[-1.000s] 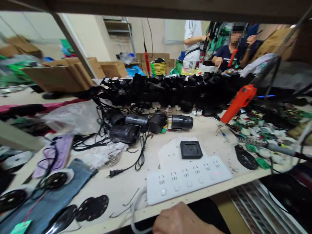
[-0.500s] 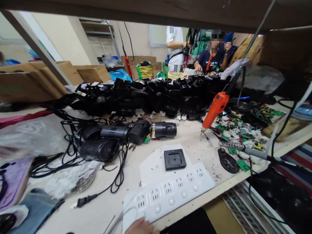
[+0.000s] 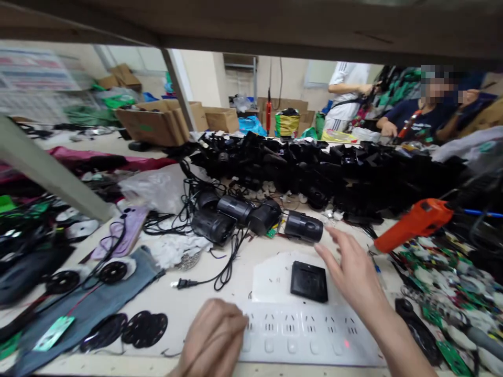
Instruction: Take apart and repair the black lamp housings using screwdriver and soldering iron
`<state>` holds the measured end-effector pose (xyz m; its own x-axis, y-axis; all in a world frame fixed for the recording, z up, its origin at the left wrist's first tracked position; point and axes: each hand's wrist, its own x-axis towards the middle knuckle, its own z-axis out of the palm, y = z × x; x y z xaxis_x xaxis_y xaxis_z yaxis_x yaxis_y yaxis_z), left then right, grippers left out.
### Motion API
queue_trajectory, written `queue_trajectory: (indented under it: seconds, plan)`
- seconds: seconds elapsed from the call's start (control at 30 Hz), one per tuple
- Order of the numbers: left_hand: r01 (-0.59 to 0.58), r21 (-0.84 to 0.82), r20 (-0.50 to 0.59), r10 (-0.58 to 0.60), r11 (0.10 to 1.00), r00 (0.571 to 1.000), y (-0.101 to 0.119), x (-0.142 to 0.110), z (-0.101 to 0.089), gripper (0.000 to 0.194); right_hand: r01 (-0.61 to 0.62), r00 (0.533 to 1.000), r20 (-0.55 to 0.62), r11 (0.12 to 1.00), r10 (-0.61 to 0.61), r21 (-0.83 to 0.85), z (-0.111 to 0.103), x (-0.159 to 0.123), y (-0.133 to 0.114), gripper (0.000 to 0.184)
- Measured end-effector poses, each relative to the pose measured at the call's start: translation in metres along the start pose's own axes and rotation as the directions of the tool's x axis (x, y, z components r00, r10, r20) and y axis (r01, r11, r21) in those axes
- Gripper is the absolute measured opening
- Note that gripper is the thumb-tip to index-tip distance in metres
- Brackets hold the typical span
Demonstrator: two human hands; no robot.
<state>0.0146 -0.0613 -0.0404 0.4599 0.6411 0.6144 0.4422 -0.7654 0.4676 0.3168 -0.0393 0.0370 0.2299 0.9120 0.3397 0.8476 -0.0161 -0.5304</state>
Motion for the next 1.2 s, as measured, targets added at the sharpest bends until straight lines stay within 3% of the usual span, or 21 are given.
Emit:
queue_trajectory:
  seconds: [0.03,0.13,0.27,0.43,0.6,0.77,0.9,1.03,1.13,1.2]
  plan:
    - [0.025,0.015,-0.076,-0.024,1.000,0.997,-0.005,0.018,-0.009,0.054,-0.036,0.999,-0.010,0.997,0.036,-0.072,0.013,0.020,-0.004,0.062]
    - [0.054,0.114,-0.088,-0.044,0.992,0.995,-0.027,0.070,-0.038,0.017,-0.282,0.944,0.109,0.932,0.312,-0.226,0.053,0.062,-0.018,0.071]
    - [0.092,0.271,-0.047,-0.083,0.958,0.995,-0.063,0.123,-0.057,0.019,-0.398,0.895,0.101,0.879,0.435,-0.264,0.082,0.078,-0.025,0.071]
    - [0.077,0.428,0.150,-0.155,0.901,0.976,-0.103,0.191,-0.040,0.019,-0.406,0.903,0.048,0.882,0.428,-0.238,0.077,0.075,-0.023,0.067]
    - [-0.017,0.498,0.363,-0.190,0.867,0.912,-0.126,0.246,-0.009,0.020,-0.320,0.947,-0.048,0.928,0.317,-0.189,0.058,0.074,-0.026,0.069]
    - [-0.061,0.578,0.422,-0.234,0.814,0.876,-0.123,0.263,0.008,0.031,-0.177,0.971,-0.176,0.981,0.161,-0.079,0.043,0.073,-0.041,0.070]
    - [-0.086,0.648,0.404,-0.245,0.756,0.881,-0.122,0.265,0.002,0.029,-0.136,0.965,-0.218,0.989,0.146,0.058,0.034,0.072,-0.051,0.070]
    - [-0.133,0.690,0.351,-0.168,0.711,0.921,-0.116,0.275,-0.031,0.014,-0.162,0.966,-0.168,0.969,0.194,0.188,0.028,0.073,-0.045,0.072]
    - [-0.183,0.694,0.324,-0.075,0.696,0.943,-0.098,0.277,-0.072,0.026,-0.180,0.974,-0.089,0.947,0.210,0.264,0.027,0.069,-0.036,0.066]
    - [-0.224,0.684,0.320,-0.010,0.694,0.947,-0.079,0.267,-0.099,0.035,-0.137,0.989,-0.020,0.948,0.149,0.288,0.028,0.061,-0.032,0.060]
